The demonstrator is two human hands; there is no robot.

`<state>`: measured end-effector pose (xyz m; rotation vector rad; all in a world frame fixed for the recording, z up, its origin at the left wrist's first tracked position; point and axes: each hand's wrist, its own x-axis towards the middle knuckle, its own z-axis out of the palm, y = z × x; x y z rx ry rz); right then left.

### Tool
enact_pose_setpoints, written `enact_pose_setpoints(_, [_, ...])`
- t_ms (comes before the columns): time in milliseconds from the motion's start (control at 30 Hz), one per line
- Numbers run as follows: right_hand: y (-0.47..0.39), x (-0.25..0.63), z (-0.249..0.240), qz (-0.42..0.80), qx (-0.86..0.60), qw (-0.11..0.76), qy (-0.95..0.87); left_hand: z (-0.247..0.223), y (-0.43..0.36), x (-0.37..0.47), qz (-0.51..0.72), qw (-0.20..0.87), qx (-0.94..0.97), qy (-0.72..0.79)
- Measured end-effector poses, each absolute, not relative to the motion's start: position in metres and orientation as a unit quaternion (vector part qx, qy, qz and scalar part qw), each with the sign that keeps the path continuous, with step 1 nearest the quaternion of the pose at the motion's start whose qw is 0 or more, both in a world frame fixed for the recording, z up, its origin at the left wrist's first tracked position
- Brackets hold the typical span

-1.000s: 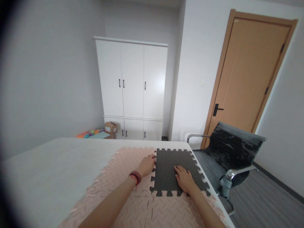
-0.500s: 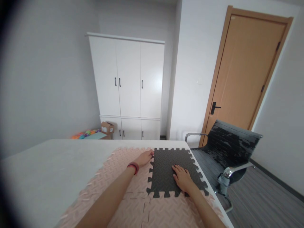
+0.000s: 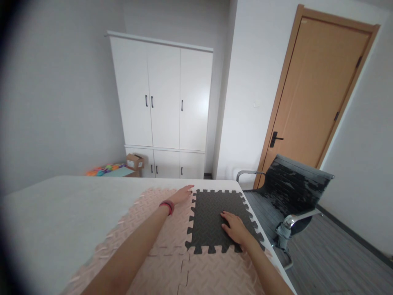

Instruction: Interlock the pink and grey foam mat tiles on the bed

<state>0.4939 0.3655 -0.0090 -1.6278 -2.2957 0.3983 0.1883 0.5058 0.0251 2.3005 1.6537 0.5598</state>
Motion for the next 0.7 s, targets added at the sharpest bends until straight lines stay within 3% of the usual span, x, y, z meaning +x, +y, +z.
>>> enact_pose_setpoints(133, [0.366,0.555,-0.001,0.068,-0.627,0.268,-0.728,0.037,0.481,0.098,0.149,0.068,0.734,0.659])
enact_pose_setpoints(333, [0.355,0.615,-0.014,0.054,-0.773,0.172,-0.608,0.03,0.442,-0.006,0.027,0.042,0.635,0.771])
enact_pose_setpoints(700, [0.358,0.57,-0.021,0.035,-0.804,0.126,-0.581,0.009,0.436,-0.002,0.026,0.044,0.556,0.83])
